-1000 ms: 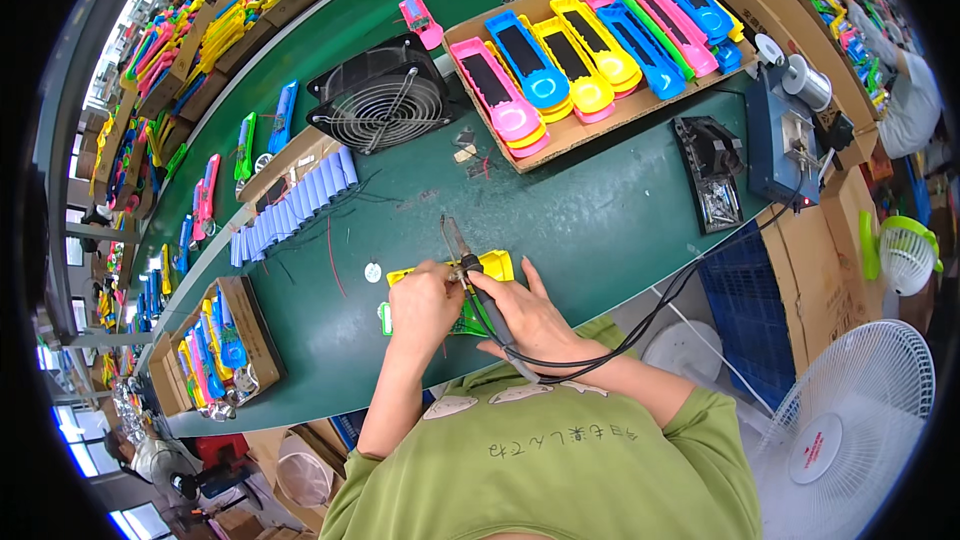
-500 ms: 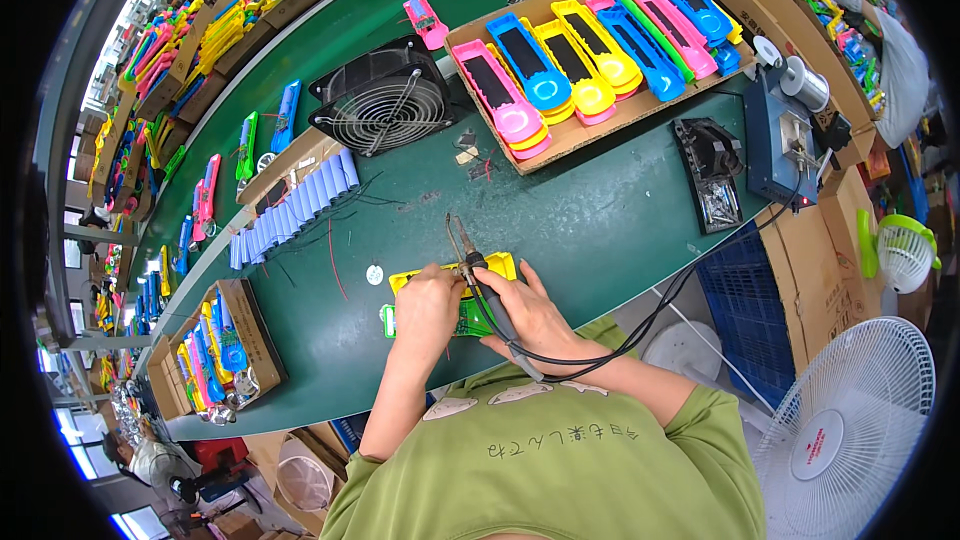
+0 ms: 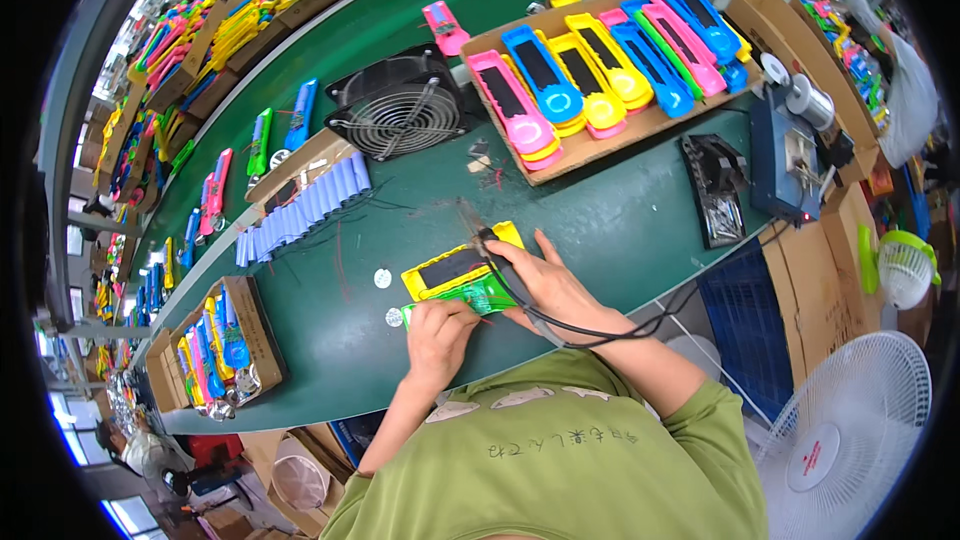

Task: The person solders electronic components and wires into plastic flashlight casings using a soldering iron, fits the panels into the casing parts, and places the assembled flashlights onto the upper conveyor.

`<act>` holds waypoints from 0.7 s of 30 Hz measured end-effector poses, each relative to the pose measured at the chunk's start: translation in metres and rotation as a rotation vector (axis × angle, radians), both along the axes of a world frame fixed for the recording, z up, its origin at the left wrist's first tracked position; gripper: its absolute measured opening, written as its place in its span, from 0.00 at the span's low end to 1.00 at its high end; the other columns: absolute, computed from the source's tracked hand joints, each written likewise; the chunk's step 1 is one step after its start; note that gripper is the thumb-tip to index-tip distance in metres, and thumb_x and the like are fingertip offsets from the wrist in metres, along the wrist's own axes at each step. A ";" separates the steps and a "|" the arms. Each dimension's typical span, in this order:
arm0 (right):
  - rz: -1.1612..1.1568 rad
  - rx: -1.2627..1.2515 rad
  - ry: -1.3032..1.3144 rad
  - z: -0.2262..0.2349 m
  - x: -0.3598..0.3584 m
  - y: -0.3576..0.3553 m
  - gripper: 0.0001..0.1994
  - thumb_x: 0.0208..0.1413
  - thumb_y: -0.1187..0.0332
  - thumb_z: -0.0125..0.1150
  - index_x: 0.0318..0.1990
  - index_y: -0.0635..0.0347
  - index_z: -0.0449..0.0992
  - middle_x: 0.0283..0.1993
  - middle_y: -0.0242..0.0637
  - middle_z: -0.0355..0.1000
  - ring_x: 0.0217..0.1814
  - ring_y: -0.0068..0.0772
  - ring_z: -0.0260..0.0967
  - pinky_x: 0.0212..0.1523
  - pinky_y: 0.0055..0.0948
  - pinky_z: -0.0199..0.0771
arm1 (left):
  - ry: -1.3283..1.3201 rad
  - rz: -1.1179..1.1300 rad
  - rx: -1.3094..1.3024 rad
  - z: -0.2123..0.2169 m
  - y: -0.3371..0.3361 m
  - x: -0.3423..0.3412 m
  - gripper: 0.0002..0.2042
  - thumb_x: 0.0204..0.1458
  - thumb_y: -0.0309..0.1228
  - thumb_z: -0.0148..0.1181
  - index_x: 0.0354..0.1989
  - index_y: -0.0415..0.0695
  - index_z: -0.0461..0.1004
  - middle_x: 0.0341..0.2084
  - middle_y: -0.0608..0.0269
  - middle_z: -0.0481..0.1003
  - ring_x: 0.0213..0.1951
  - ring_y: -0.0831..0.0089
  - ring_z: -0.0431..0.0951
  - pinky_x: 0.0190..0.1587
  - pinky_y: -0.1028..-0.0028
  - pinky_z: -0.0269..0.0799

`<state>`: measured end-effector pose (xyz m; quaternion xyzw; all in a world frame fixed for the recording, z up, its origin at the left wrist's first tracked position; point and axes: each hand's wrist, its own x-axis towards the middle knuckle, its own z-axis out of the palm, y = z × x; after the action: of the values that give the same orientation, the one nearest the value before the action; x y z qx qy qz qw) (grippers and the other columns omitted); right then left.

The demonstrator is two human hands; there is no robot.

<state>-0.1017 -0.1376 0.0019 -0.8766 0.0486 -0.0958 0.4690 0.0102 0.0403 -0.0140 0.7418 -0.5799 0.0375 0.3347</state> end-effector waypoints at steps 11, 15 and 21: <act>-0.325 0.032 -0.317 -0.014 -0.037 0.023 0.24 0.37 0.73 0.68 0.45 0.59 0.65 0.36 0.33 0.76 0.34 0.31 0.73 0.63 0.52 0.43 | 0.022 -0.157 0.122 0.008 0.001 0.010 0.11 0.34 0.21 0.60 0.30 0.46 0.73 0.34 0.65 0.71 0.36 0.65 0.70 0.38 0.70 0.67; -0.355 0.035 -0.326 -0.004 -0.055 0.028 0.14 0.41 0.72 0.67 0.37 0.60 0.71 0.28 0.32 0.76 0.30 0.28 0.73 0.60 0.54 0.47 | 0.161 0.065 -0.072 -0.001 -0.012 0.003 0.11 0.33 0.20 0.65 0.26 0.47 0.74 0.21 0.69 0.72 0.24 0.70 0.69 0.27 0.73 0.64; -0.578 0.465 -0.360 -0.023 -0.068 0.050 0.12 0.48 0.77 0.59 0.42 0.65 0.69 0.39 0.40 0.72 0.31 0.27 0.72 0.50 0.42 0.66 | 0.078 0.118 -0.125 -0.003 -0.017 -0.008 0.09 0.34 0.21 0.65 0.26 0.45 0.75 0.24 0.66 0.71 0.27 0.69 0.69 0.27 0.73 0.64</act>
<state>-0.1692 -0.0877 -0.0214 -0.6669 0.2301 -0.3620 0.6093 0.0022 0.0234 -0.0169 0.7532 -0.5184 0.0640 0.4000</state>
